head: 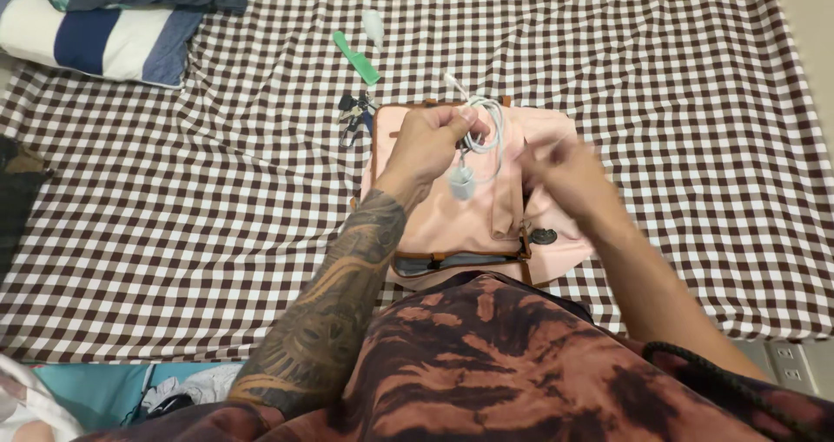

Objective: The person packs a pink backpack with daily essentials, including a phone, charger, comb, and keys, then zips the bag closed. The person later opens the bag and removes the items, placing them back on the bed.

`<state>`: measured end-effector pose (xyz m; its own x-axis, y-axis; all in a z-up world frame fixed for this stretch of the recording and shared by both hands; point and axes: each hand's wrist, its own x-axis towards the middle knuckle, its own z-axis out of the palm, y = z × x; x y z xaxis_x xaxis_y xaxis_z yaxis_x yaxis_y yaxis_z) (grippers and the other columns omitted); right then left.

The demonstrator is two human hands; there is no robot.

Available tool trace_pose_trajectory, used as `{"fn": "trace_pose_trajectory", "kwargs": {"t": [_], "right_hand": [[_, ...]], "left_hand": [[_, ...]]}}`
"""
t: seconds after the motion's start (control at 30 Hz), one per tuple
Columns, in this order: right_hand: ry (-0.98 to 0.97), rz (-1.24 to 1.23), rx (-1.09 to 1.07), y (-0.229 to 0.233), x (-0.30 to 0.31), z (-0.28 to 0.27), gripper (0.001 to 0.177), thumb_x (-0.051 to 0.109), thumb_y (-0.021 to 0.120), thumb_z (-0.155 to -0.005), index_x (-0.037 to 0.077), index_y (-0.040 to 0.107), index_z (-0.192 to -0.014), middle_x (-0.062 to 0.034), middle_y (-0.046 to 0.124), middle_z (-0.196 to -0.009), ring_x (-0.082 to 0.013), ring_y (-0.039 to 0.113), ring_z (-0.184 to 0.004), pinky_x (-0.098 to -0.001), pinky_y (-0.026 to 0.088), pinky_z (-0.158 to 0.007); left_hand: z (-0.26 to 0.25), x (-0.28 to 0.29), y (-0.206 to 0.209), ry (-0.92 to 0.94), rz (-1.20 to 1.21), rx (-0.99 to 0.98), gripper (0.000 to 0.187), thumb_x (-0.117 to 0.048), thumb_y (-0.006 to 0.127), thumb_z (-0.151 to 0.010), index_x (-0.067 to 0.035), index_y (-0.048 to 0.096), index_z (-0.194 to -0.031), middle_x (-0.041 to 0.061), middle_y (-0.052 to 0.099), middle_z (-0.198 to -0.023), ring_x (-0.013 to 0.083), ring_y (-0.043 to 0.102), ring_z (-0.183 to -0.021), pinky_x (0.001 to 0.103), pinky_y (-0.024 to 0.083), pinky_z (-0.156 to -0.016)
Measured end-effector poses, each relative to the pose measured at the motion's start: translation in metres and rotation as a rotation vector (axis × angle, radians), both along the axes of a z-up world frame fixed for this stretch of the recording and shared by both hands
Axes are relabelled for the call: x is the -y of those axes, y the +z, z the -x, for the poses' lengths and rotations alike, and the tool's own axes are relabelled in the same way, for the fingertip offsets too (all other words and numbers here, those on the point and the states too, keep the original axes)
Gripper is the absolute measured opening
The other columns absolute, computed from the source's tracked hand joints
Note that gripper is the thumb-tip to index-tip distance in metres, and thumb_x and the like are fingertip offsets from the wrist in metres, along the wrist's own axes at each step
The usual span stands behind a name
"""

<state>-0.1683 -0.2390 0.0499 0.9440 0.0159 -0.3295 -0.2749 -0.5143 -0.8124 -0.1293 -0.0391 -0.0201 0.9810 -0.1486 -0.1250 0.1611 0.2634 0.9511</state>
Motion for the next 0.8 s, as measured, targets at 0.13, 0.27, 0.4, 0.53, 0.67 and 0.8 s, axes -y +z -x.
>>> {"fn": "trace_pose_trajectory", "kwargs": {"t": [0.13, 0.27, 0.4, 0.53, 0.67, 0.8], "right_hand": [[0.412, 0.183, 0.703, 0.013, 0.008, -0.009, 0.027, 0.009, 0.078, -0.088, 0.008, 0.075, -0.115, -0.0078, 0.065, -0.104, -0.0172, 0.068, -0.084, -0.0288, 0.058, -0.07], [0.571, 0.224, 0.906, 0.009, -0.003, -0.021, 0.029, 0.004, 0.084, -0.083, 0.011, 0.078, -0.111, -0.0062, 0.067, -0.098, -0.0213, 0.067, -0.086, -0.0321, 0.055, -0.072], [0.7, 0.153, 1.062, 0.012, -0.003, -0.023, 0.021, 0.001, 0.082, -0.084, 0.008, 0.074, -0.103, -0.0054, 0.07, -0.109, -0.0246, 0.07, -0.096, -0.0332, 0.057, -0.081], [0.532, 0.166, 0.889, 0.028, 0.004, -0.025, 0.017, 0.0, 0.078, -0.094, 0.006, 0.072, -0.109, -0.0063, 0.074, -0.105, -0.0218, 0.075, -0.092, -0.0328, 0.059, -0.081], [0.365, 0.48, 1.261, 0.036, 0.018, -0.038, 0.013, 0.001, 0.084, -0.094, 0.004, 0.073, -0.098, -0.0126, 0.074, -0.093, -0.0277, 0.07, -0.087, -0.0359, 0.054, -0.077], [0.059, 0.296, 0.695, 0.005, 0.01, -0.037, 0.006, 0.005, 0.076, -0.09, 0.006, 0.074, -0.095, -0.0092, 0.074, -0.09, -0.0215, 0.072, -0.082, -0.0314, 0.058, -0.073]], "left_hand": [[0.001, 0.003, 0.005, -0.095, -0.014, -0.078, 0.028, -0.017, 0.058, -0.103, 0.005, 0.069, -0.089, 0.013, 0.076, -0.086, 0.015, 0.074, -0.075, 0.028, 0.059, -0.069], [0.006, 0.003, 0.019, -0.157, -0.075, -0.14, 0.031, -0.022, 0.051, -0.103, 0.002, 0.068, -0.092, 0.015, 0.077, -0.081, 0.0162, 0.074, -0.067, 0.028, 0.056, -0.06], [0.01, 0.005, 0.027, -0.21, -0.208, -0.129, 0.035, -0.023, 0.051, -0.104, 0.003, 0.07, -0.092, 0.014, 0.078, -0.08, 0.0133, 0.069, -0.065, 0.027, 0.048, -0.056], [0.018, 0.002, 0.023, -0.243, -0.465, -0.001, 0.03, -0.02, 0.058, -0.1, 0.003, 0.074, -0.091, 0.008, 0.078, -0.077, 0.0095, 0.071, -0.065, 0.022, 0.052, -0.061], [0.019, 0.001, 0.017, -0.283, -0.142, 0.01, 0.034, -0.024, 0.051, -0.106, -0.001, 0.073, -0.096, 0.002, 0.064, -0.072, 0.0094, 0.06, -0.065, 0.025, 0.048, -0.06], [0.015, 0.005, 0.02, -0.276, -0.063, 0.049, 0.031, -0.027, 0.051, -0.11, -0.006, 0.071, -0.1, -0.002, 0.058, -0.075, 0.0094, 0.054, -0.068, 0.027, 0.045, -0.061]]}}
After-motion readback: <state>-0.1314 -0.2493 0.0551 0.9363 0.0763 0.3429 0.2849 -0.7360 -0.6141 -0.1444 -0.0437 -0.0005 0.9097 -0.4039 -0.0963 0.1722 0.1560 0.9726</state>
